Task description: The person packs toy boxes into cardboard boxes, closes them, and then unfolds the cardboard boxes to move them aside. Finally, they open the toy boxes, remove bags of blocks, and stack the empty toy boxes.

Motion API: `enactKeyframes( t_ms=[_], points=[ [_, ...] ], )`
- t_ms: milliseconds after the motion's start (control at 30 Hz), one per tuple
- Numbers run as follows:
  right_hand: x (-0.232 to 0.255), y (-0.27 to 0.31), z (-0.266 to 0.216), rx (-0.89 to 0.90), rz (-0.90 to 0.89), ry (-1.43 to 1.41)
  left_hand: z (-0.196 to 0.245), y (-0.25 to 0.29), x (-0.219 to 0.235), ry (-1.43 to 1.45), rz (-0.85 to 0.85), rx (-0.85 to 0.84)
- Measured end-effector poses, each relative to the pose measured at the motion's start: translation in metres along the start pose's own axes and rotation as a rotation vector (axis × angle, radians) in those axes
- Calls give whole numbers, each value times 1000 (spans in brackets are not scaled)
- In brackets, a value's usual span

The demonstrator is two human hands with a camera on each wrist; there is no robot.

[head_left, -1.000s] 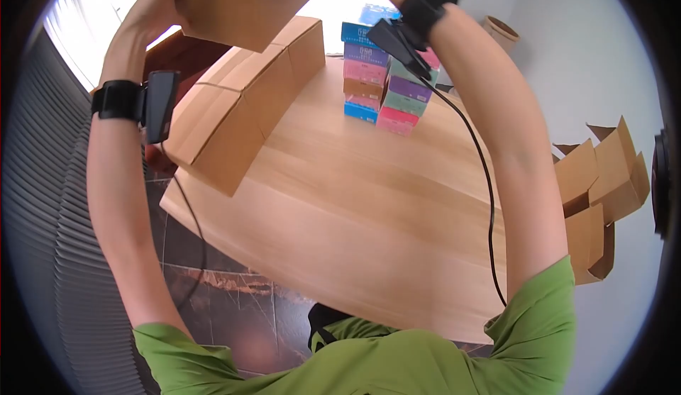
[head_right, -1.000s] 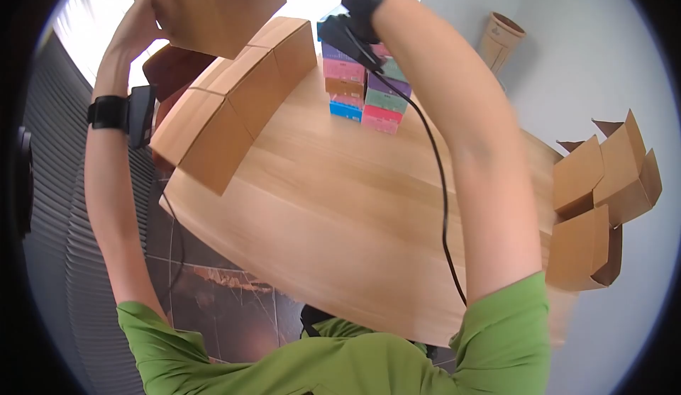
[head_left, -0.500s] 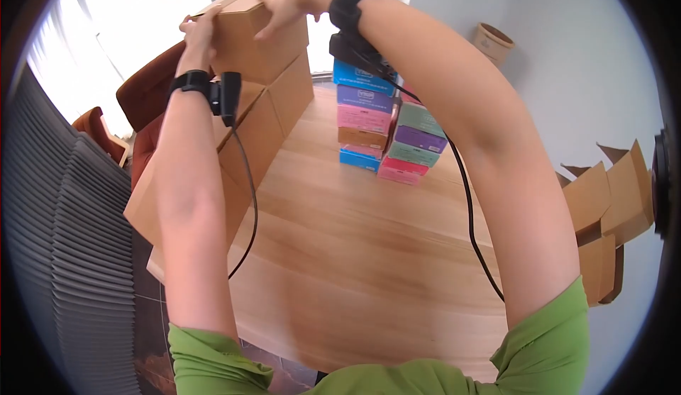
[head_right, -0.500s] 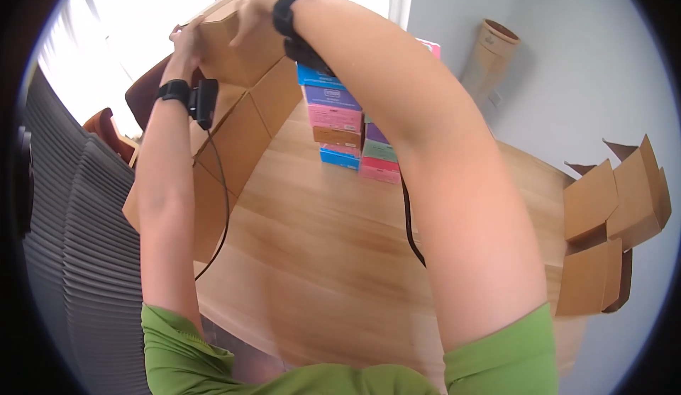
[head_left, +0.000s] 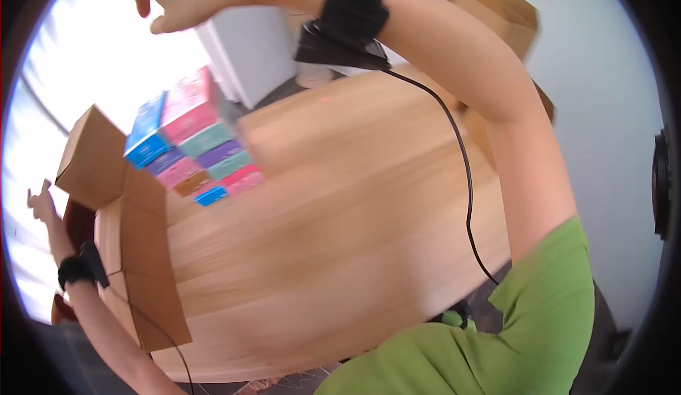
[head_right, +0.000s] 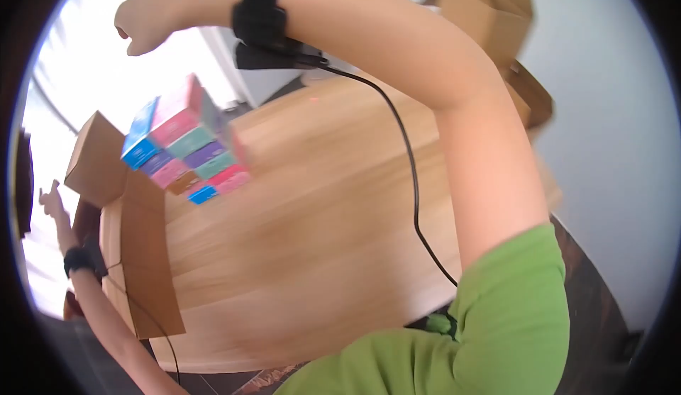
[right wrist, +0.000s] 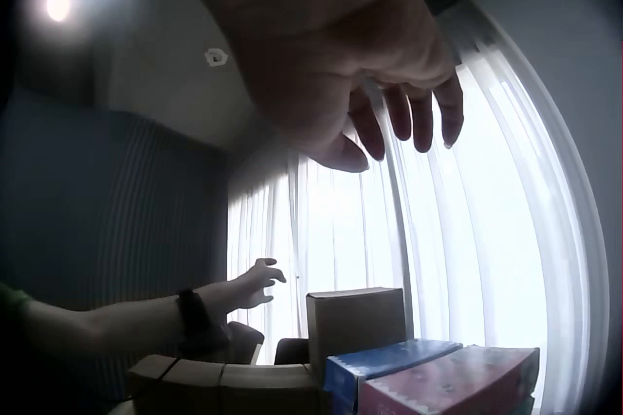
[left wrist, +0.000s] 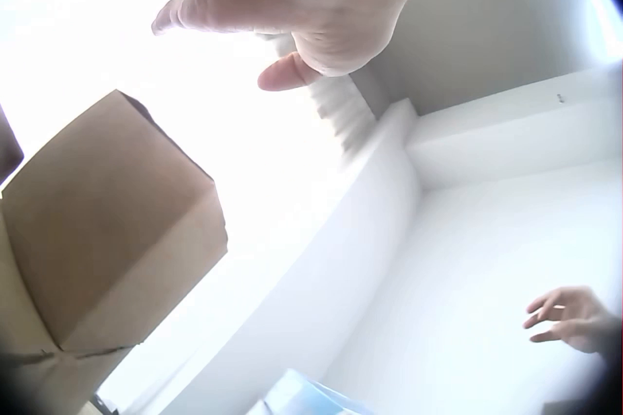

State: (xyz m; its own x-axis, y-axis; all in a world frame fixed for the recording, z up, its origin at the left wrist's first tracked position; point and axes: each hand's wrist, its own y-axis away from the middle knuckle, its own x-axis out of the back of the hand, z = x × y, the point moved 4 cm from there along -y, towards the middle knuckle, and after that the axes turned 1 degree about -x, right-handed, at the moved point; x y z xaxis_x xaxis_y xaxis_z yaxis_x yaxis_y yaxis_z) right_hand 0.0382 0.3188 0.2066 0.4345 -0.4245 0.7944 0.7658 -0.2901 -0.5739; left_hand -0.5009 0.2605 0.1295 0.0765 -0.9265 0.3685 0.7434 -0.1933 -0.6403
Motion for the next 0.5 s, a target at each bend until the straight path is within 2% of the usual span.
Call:
enactKeyframes(
  t_ms=[33,67,100,167,233,300,333,400,433,500],
  points=[
    [-4,26,11,-41,-46,-10,5,-11,2,10,-35,-108],
    [6,69,8,-60,-110,0,20,-16,-4,148,-124,-210],
    [24,122,-5,-58,-164,5,43,4,5,282,-136,-297],
    [51,200,-26,-101,-63,6,118,92,47,527,-211,-432],
    [84,264,-38,-221,-114,69,188,192,98,546,-253,-725],
    [125,315,-35,-564,-266,141,232,287,144,661,-344,-794],
    [144,338,-24,-623,-169,219,237,315,154,789,-530,-819],
    [184,376,13,-702,4,401,267,402,194,901,-623,-807],
    [201,391,36,-726,80,506,278,433,209,821,-646,-883],
    [221,412,75,-505,205,721,293,478,228,667,-687,-1061]
  ],
)
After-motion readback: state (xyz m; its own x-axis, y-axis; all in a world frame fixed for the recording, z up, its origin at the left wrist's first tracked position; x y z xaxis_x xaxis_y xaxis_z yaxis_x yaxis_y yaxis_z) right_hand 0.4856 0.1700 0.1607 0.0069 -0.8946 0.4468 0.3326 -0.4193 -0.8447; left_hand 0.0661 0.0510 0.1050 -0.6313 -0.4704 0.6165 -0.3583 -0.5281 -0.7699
